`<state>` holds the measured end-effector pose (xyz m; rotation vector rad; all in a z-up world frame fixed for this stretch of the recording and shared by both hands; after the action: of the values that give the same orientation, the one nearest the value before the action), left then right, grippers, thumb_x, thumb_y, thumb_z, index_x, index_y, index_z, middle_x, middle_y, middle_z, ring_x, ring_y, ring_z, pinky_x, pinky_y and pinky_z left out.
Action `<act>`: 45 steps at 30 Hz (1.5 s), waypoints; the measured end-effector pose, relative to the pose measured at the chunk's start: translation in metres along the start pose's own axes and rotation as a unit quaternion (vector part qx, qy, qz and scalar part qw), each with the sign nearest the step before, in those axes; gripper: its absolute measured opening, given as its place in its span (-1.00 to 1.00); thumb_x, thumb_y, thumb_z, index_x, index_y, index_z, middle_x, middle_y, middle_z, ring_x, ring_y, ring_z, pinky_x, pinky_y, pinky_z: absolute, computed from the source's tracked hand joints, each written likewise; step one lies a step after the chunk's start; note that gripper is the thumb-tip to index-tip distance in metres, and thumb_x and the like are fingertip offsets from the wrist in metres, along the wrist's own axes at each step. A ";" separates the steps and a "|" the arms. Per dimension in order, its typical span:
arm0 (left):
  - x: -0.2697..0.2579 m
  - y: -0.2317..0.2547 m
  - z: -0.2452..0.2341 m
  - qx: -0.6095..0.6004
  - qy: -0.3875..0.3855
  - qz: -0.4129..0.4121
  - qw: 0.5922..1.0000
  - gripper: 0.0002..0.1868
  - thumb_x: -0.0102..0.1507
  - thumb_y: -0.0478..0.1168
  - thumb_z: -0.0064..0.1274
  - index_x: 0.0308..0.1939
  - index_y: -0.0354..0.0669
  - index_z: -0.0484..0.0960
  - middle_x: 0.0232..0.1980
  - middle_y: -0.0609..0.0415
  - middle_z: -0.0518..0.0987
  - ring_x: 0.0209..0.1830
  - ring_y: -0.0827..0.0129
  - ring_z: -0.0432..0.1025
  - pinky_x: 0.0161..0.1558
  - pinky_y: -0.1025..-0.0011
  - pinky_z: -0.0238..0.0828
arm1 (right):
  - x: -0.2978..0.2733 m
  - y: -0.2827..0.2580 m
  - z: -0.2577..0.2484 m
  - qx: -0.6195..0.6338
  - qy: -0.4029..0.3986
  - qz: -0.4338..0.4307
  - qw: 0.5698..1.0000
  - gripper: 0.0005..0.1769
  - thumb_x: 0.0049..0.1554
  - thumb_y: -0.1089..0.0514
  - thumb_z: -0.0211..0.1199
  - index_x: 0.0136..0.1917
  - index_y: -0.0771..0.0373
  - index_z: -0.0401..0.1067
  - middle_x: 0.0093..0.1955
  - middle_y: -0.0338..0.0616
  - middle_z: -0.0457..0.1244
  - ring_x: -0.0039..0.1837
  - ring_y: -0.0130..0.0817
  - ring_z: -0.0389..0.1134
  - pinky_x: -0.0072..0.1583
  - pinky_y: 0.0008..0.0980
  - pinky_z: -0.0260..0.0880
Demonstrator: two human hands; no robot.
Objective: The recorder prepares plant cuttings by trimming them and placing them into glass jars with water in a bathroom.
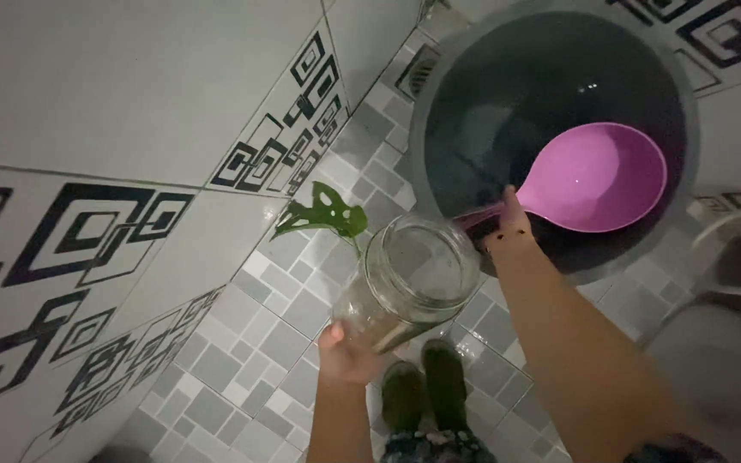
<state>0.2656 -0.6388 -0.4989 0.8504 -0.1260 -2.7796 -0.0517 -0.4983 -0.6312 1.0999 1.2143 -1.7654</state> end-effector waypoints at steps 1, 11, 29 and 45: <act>0.005 -0.001 -0.004 -0.001 0.003 0.000 1.000 0.14 -0.11 0.12 0.40 0.49 -0.13 0.27 0.38 -0.20 0.43 0.33 -0.21 0.37 0.28 -0.18 0.31 | 0.000 0.002 0.000 -0.001 0.002 0.003 1.000 -0.13 0.19 -0.33 0.12 0.60 0.13 0.09 0.64 0.04 0.00 0.60 0.07 0.04 0.53 0.14 0.02; 0.024 0.002 -0.015 -0.002 -0.044 -0.015 0.999 0.07 0.00 0.13 0.38 0.48 -0.26 0.31 0.36 -0.29 0.44 0.30 -0.21 0.38 0.16 -0.10 0.40 | -0.033 0.003 0.013 -0.156 0.102 -0.187 0.965 -0.25 0.20 -0.24 0.22 0.40 0.36 0.26 0.29 0.12 0.29 0.26 0.11 0.37 0.15 0.06 0.35; -0.036 0.027 0.055 0.052 -0.008 -0.061 0.997 -0.03 -0.03 0.15 0.29 0.41 -0.10 0.36 0.36 -0.11 0.47 0.29 -0.04 0.41 0.05 0.00 0.47 | -0.185 -0.041 -0.002 -0.457 -0.054 -0.080 0.884 -0.75 0.23 0.18 0.06 0.15 0.30 0.36 -0.31 -0.07 0.21 -0.34 -0.23 0.22 -0.30 -0.20 0.24; -0.112 -0.030 0.268 0.167 -0.084 -0.266 0.946 -0.15 0.10 0.16 0.11 0.42 -0.06 0.31 0.36 -0.16 0.42 0.30 -0.18 0.35 0.15 -0.24 0.33 | -0.609 -0.146 -0.207 -0.185 -0.167 -0.143 0.958 -0.68 0.16 0.26 0.22 0.16 0.32 0.25 -0.30 -0.23 0.19 -0.48 -0.51 0.16 -0.42 -0.44 0.24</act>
<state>0.1996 -0.5786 -0.2205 0.8119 -0.4750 -3.4070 0.1000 -0.2034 -0.0614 0.4054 1.4606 -1.7448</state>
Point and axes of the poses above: each hand's wrist, its own x-axis towards the middle knuckle, its own z-axis out of the palm, y = z × x, the point moved 1 cm from there along x, towards the middle knuckle
